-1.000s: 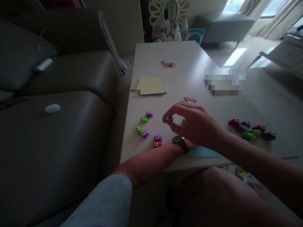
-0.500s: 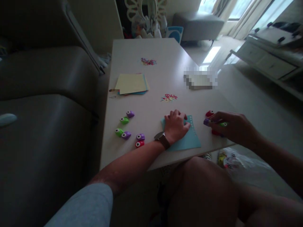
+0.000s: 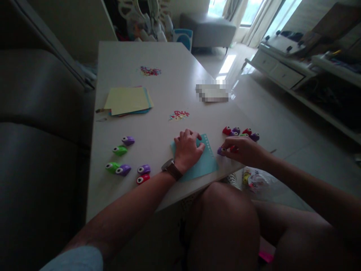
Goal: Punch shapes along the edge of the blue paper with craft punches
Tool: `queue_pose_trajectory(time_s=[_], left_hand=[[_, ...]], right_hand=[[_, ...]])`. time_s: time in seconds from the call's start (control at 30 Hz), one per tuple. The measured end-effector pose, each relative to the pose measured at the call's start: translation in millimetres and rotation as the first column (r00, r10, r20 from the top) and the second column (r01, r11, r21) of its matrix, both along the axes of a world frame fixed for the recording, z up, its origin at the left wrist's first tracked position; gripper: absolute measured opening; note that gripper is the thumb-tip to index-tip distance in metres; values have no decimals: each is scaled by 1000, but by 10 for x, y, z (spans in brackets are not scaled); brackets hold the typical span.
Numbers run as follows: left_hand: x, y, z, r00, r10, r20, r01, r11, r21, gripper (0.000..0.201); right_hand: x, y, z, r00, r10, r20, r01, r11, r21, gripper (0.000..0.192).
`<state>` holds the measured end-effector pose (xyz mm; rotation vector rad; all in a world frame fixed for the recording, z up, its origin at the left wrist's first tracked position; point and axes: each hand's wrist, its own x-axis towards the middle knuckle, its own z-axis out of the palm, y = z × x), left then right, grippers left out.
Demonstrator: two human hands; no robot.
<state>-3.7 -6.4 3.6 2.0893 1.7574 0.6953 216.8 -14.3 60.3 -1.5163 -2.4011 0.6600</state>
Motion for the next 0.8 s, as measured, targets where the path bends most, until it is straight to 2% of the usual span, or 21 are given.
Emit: queue_pose_trajectory(time_s=[0.2,0.6,0.8], left_hand=[[7,-3,-2,1000,17,-3,-17,1000,9,13],[4,0,-17,1000,15,7,-15,1000,21,14],[16,5,-3,1000,25,-8,-25,1000,-2,13]], right_hand=[[-61,0,-13,998,29,49,-30,999,19,12],[-84,-23,-36,998,57,27,-55,996,-63,15],[-91,-30,-14,995,80,58,-76,995,-63,14]])
